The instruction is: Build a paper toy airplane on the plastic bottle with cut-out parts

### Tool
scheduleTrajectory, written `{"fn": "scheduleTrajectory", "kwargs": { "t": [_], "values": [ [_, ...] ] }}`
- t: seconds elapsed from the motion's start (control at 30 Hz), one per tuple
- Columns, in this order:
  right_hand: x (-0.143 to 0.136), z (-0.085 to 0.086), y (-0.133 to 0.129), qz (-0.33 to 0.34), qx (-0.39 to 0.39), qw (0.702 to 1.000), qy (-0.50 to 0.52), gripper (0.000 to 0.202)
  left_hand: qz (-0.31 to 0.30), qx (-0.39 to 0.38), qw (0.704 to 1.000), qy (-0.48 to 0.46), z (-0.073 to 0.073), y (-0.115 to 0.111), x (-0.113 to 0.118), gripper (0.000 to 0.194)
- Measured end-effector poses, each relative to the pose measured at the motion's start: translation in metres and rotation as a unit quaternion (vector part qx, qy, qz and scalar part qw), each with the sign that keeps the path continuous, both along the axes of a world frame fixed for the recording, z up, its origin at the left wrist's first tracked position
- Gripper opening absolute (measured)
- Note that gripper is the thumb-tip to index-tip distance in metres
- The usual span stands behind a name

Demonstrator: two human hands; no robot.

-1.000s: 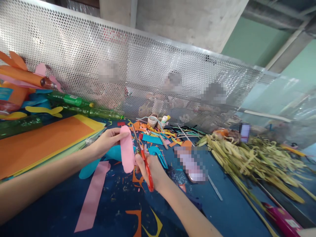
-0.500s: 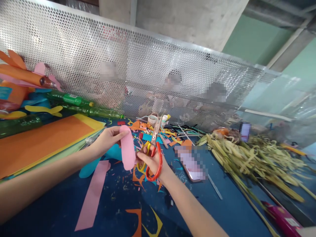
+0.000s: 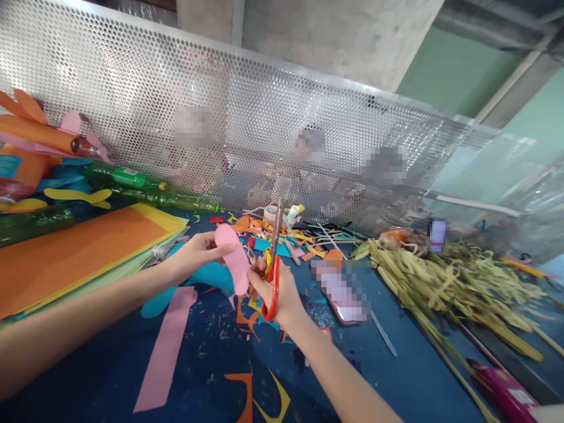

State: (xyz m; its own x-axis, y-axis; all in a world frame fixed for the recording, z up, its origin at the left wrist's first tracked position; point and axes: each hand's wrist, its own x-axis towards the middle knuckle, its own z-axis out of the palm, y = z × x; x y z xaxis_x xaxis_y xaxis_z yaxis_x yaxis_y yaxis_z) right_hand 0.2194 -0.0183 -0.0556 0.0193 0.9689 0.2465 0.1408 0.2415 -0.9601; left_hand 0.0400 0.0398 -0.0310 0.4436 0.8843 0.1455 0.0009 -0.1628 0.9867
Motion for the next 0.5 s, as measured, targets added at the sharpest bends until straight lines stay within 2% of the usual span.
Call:
{"fn": "scheduleTrajectory", "kwargs": {
  "t": [0.13,0.2,0.4,0.5],
  "values": [
    [-0.001,0.004,-0.003,-0.022,0.022,0.999,-0.021,0.028,-0.01,0.071,0.996,0.049,-0.007,0.003,-0.001,0.027],
    [-0.001,0.006,-0.003,-0.022,0.03,0.999,-0.022,0.028,-0.021,0.073,0.996,0.05,-0.009,0.005,-0.001,0.026],
    [0.002,-0.002,0.003,-0.069,0.075,0.994,-0.029,0.022,-0.07,-0.01,0.996,-0.045,-0.001,0.002,-0.001,0.026],
    [0.006,-0.003,0.004,-0.075,0.092,0.992,-0.034,0.014,-0.127,-0.111,0.979,-0.117,0.006,0.003,-0.006,0.052]
  ]
}}
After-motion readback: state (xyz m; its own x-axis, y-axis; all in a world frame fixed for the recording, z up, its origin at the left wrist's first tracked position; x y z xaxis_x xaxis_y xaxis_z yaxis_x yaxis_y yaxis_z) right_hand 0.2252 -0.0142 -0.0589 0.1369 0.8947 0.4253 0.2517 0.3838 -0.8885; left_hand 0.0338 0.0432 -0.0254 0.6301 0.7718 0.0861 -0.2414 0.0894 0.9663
